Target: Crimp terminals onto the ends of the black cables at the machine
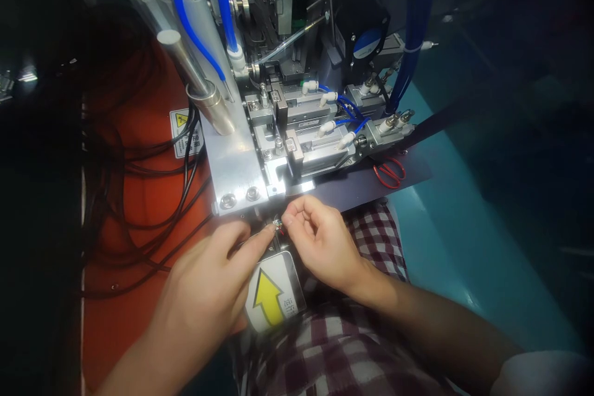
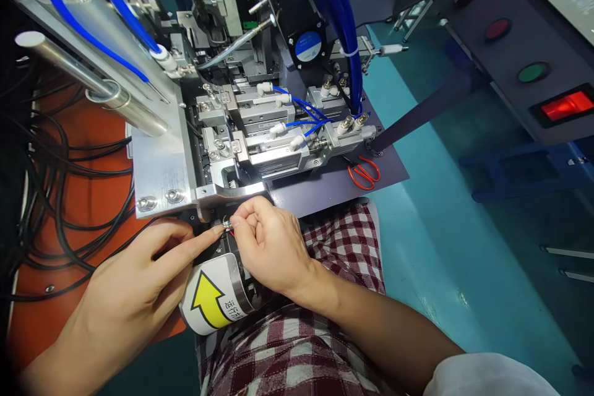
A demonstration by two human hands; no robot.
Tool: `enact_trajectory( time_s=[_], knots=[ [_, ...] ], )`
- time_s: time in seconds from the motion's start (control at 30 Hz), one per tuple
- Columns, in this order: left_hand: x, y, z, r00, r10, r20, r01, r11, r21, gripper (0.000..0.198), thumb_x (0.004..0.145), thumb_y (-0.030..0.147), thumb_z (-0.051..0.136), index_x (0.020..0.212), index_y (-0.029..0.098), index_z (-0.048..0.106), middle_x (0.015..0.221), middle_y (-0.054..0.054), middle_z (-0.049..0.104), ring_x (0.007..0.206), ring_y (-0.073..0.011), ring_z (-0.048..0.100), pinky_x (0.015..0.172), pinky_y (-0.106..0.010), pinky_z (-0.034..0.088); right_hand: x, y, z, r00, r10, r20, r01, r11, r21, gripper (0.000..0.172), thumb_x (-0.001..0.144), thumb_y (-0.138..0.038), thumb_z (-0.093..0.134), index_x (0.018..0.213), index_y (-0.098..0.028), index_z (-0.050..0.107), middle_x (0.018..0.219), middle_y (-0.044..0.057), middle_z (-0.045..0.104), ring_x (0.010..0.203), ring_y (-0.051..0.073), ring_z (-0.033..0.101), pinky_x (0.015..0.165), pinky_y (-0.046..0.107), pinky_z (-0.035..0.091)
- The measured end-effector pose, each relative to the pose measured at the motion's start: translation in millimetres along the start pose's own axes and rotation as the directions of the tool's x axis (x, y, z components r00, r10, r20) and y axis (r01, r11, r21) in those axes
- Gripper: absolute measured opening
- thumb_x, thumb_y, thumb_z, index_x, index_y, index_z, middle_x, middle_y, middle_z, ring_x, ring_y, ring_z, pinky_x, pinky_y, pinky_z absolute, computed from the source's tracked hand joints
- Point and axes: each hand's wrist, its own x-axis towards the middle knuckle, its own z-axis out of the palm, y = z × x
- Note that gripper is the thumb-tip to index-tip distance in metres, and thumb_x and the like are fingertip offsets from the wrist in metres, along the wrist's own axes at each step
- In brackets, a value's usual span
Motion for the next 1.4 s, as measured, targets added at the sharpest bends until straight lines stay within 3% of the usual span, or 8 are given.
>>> enact_trajectory(
  time_s=[0.2, 0.37, 0.63, 0.77, 0.9, 1.0, 1.13, 1.4],
  knots=[
    [-2.4, -0.7, 0.6, 1.0, -0.013, 0.009, 0.013, 1.0, -0.008, 0.045, 0.093, 0.007, 0.043, 0.131, 0.025, 0.057, 0.096, -0.002, 0.056, 0.074, -0.0144, 0.057, 0.06, -0.026, 0.041, 2.1, 0.9, 2.0, 0.989, 0.149, 0.025, -0.151, 0.978, 0.143, 0.015, 0.09, -0.03, 0.058, 0.08, -0.02, 0.056, 0.056, -0.007, 0.048, 0.049, 0.009, 0.043, 0.049, 0.024, 0.033],
    [-1.0, -0.5, -1.6, 1.0, 0.005, -0.002, -0.005, 1.0, 0.02, 0.041, 0.095, 0.009, 0.042, 0.129, 0.023, 0.061, 0.096, -0.003, 0.057, 0.073, -0.0142, 0.057, 0.06, -0.026, 0.042, 9.2, 1.8, -2.6, 0.896, 0.351, 0.271, -0.441, 0.769, 0.462, 0.019, 0.088, -0.032, 0.061, 0.076, -0.017, 0.057, 0.054, -0.009, 0.043, 0.047, 0.007, 0.034, 0.047, 0.023, 0.027],
    [-3.6, -4.5, 0.5, 1.0, 0.017, -0.018, -0.017, 1.0, 0.002, 0.04, 0.097, 0.014, 0.043, 0.131, 0.027, 0.062, 0.106, -0.004, 0.064, 0.08, -0.0152, 0.063, 0.068, -0.026, 0.048, 5.1, 3.9, 1.2, 0.95, 0.252, 0.183, -0.309, 0.836, 0.454, 0.017, 0.086, -0.029, 0.065, 0.076, -0.018, 0.056, 0.059, -0.007, 0.053, 0.051, 0.007, 0.044, 0.05, 0.021, 0.035],
    [-2.9, -4.1, -2.7, 1.0, 0.008, 0.0, -0.008, 1.0, -0.011, 0.039, 0.096, 0.014, 0.045, 0.13, 0.025, 0.061, 0.111, -0.006, 0.065, 0.087, -0.0186, 0.065, 0.073, -0.03, 0.051, 9.6, -4.5, 0.2, 0.917, 0.327, 0.227, -0.396, 0.799, 0.452, 0.015, 0.084, -0.021, 0.066, 0.074, -0.017, 0.055, 0.057, -0.007, 0.055, 0.047, 0.006, 0.043, 0.046, 0.019, 0.036],
    [1.9, -1.1, -11.0, 0.995, 0.015, 0.095, -0.021, 0.998, 0.067, 0.044, 0.092, 0.013, 0.044, 0.13, 0.023, 0.063, 0.106, -0.008, 0.066, 0.08, -0.0202, 0.066, 0.06, -0.029, 0.049, 12.4, -7.7, -4.9, 0.899, 0.37, 0.234, -0.437, 0.796, 0.419, 0.018, 0.086, -0.019, 0.064, 0.072, -0.018, 0.054, 0.056, -0.006, 0.055, 0.047, 0.007, 0.045, 0.047, 0.019, 0.038],
    [6.5, 1.3, -13.6, 0.997, 0.035, 0.065, -0.04, 0.996, 0.085, 0.038, 0.094, 0.013, 0.042, 0.124, 0.02, 0.064, 0.098, -0.008, 0.065, 0.076, -0.0197, 0.065, 0.058, -0.028, 0.049, 8.8, -8.1, -7.7, 0.935, 0.294, 0.198, -0.344, 0.889, 0.303, 0.015, 0.089, -0.025, 0.062, 0.077, -0.018, 0.057, 0.059, -0.005, 0.056, 0.051, 0.008, 0.049, 0.052, 0.021, 0.04],
    [9.8, 2.2, -10.6, 0.998, 0.063, -0.031, -0.06, 0.995, 0.085, 0.033, 0.097, 0.014, 0.04, 0.118, 0.018, 0.066, 0.095, -0.007, 0.066, 0.073, -0.0188, 0.065, 0.057, -0.028, 0.049, 2.4, -11.1, -4.0, 0.997, 0.076, -0.003, -0.076, 0.997, -0.025, 0.013, 0.088, -0.033, 0.066, 0.087, -0.02, 0.066, 0.053, -0.008, 0.05, 0.05, 0.01, 0.044, 0.054, 0.024, 0.034],
    [16.9, 4.3, -16.6, 0.993, 0.114, -0.024, -0.112, 0.991, 0.072, 0.033, 0.096, 0.011, 0.041, 0.113, 0.013, 0.069, 0.088, -0.008, 0.067, 0.069, -0.0194, 0.068, 0.055, -0.028, 0.052, 0.6, -0.8, 6.1, 0.967, -0.224, -0.118, 0.208, 0.969, -0.134, 0.016, 0.09, -0.025, 0.06, 0.076, -0.019, 0.065, 0.054, -0.006, 0.05, 0.052, 0.01, 0.045, 0.061, 0.028, 0.037]
  ],
)
